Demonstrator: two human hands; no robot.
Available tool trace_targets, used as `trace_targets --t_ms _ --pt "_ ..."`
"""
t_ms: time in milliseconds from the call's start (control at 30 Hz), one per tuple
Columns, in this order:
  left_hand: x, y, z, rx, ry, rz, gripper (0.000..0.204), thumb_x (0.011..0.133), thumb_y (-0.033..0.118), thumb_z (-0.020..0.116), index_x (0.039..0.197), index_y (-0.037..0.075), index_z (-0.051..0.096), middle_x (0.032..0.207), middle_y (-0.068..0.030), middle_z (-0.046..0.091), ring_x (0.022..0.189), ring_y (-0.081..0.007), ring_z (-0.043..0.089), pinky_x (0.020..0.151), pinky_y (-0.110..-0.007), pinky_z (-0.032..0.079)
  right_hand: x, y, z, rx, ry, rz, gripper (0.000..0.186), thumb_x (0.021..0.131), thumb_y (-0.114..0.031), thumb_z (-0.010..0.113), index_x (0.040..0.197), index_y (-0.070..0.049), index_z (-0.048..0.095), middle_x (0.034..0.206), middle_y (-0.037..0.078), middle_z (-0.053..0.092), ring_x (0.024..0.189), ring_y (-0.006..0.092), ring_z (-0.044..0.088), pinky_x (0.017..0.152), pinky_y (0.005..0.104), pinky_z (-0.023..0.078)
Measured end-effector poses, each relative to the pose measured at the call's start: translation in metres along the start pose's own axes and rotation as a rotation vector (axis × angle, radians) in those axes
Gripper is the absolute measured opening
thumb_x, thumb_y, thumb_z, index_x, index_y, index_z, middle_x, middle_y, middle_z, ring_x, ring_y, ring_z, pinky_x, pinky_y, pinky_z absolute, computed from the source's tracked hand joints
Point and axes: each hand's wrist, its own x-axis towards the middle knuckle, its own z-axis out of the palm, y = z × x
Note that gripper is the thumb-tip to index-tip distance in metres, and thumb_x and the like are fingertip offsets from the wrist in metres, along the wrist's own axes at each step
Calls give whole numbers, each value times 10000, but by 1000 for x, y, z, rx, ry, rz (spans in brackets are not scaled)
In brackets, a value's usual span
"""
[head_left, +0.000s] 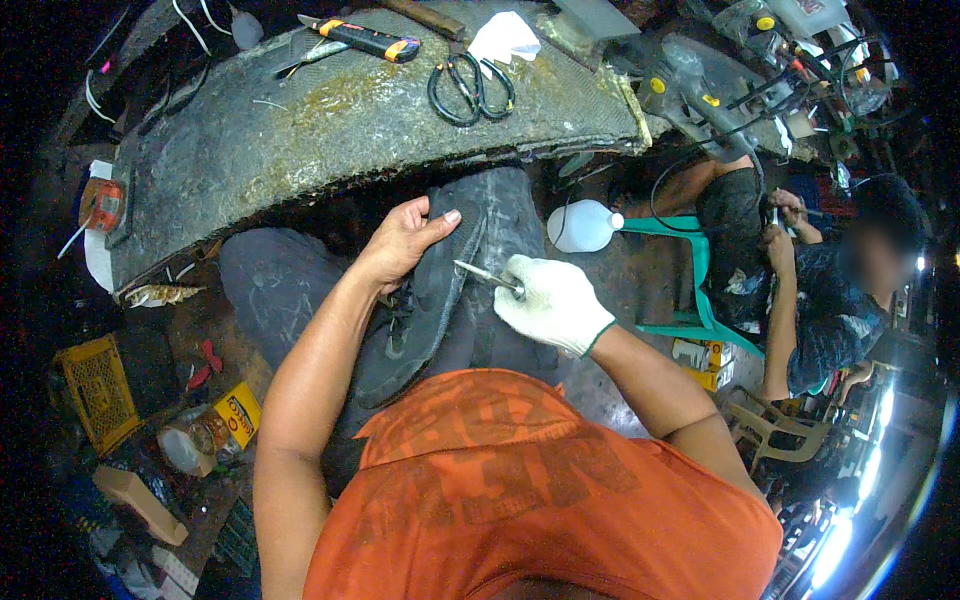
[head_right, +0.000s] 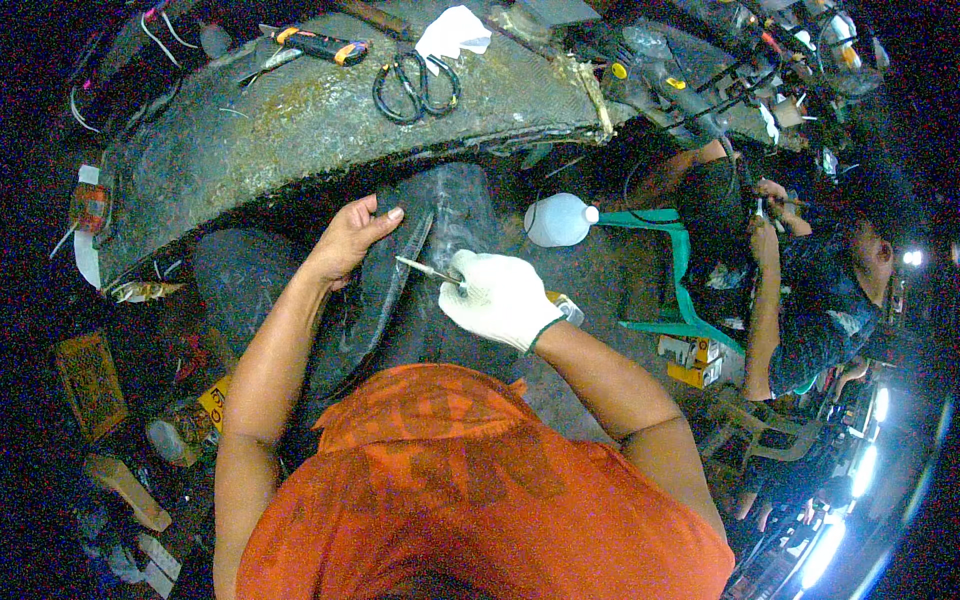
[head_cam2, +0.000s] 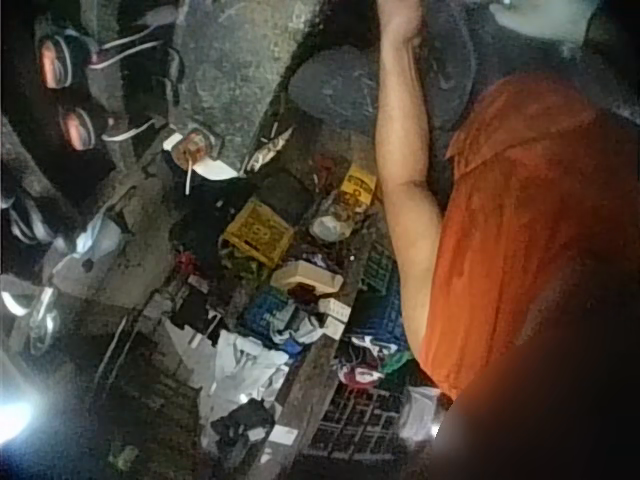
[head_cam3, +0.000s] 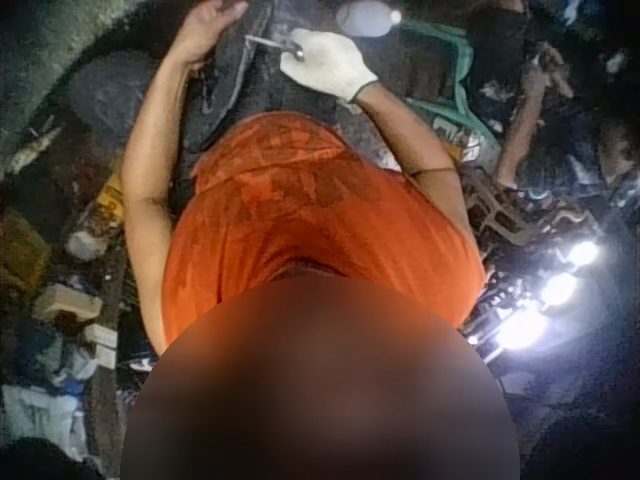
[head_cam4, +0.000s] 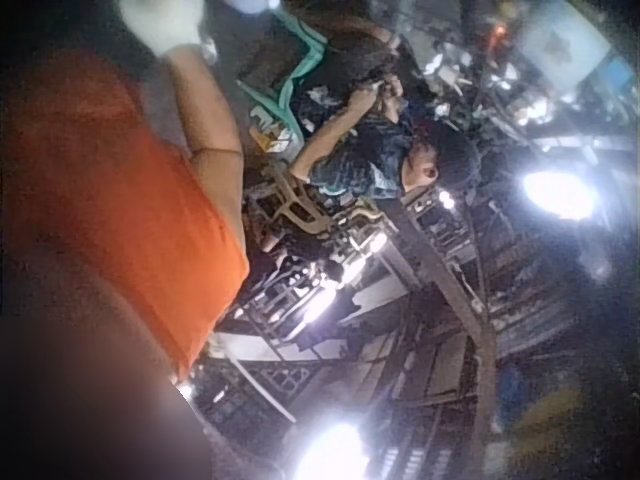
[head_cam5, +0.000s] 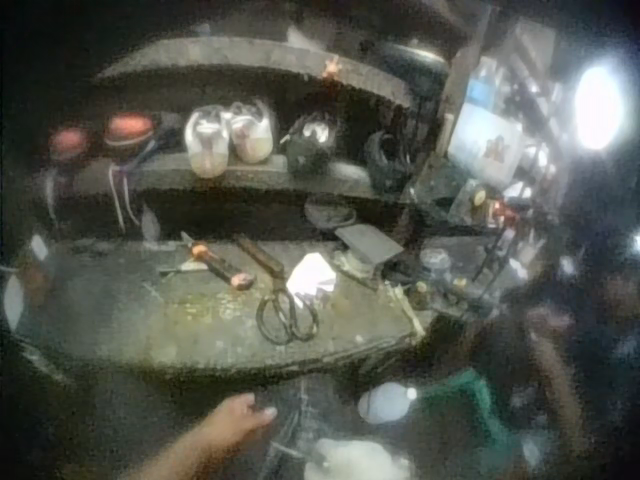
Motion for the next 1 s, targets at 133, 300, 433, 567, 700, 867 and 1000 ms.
trace_targets --t_ms 133,300,433,567,700,867,1000 --pt "0 -1 0 14 -12 -1 274 1088 261 713 1270 58 690 1142 -35 797 949 -106 749 881 -302 611 -1 0 2 -8 1 -18 288 930 -358 675 957 -72 686 829 213 727 806 450 731 748 528 592" --pt "1 -3 0 -8 12 -4 247 1092 224 712 1250 34 701 1108 -34 797 917 -91 746 832 -279 623 -2 3 6 -17 32 -66 235 907 -302 702 935 -68 688 839 210 721 807 442 727 731 508 587" --pt "1 -2 -5 -13 -29 -22 279 1105 290 683 1275 69 694 1120 -33 796 936 -106 748 859 -294 610 -3 5 8 14 54 -76 229 905 -289 711 958 -66 705 844 207 728 796 436 730 725 496 590" --pt "-5 3 -12 -62 20 -43 272 1102 296 695 1238 60 698 1079 -21 792 866 -86 744 797 -284 624 -5 7 0 192 73 4 306 931 -366 700 944 -60 691 855 221 727 817 442 731 744 505 582" --pt "-5 2 -7 -86 92 -57 319 1091 352 707 1234 67 695 1082 -18 786 865 -92 744 795 -284 620 -10 -2 -1 297 32 45 361 953 -427 688 959 -66 692 879 233 728 846 468 724 763 520 573" --pt "-2 -3 -2 62 126 18 337 1056 332 761 1250 65 691 1106 -17 784 889 -93 730 825 -288 602 -7 -19 5 187 1 51 368 959 -427 671 982 -61 706 898 228 751 884 467 738 789 532 585" --pt "3 -7 -6 25 117 33 312 1042 300 780 1219 53 709 1091 -23 789 884 -89 724 822 -284 595 -7 -27 8 127 7 24 347 955 -405 669 1002 -63 712 887 225 756 874 456 747 795 535 591"
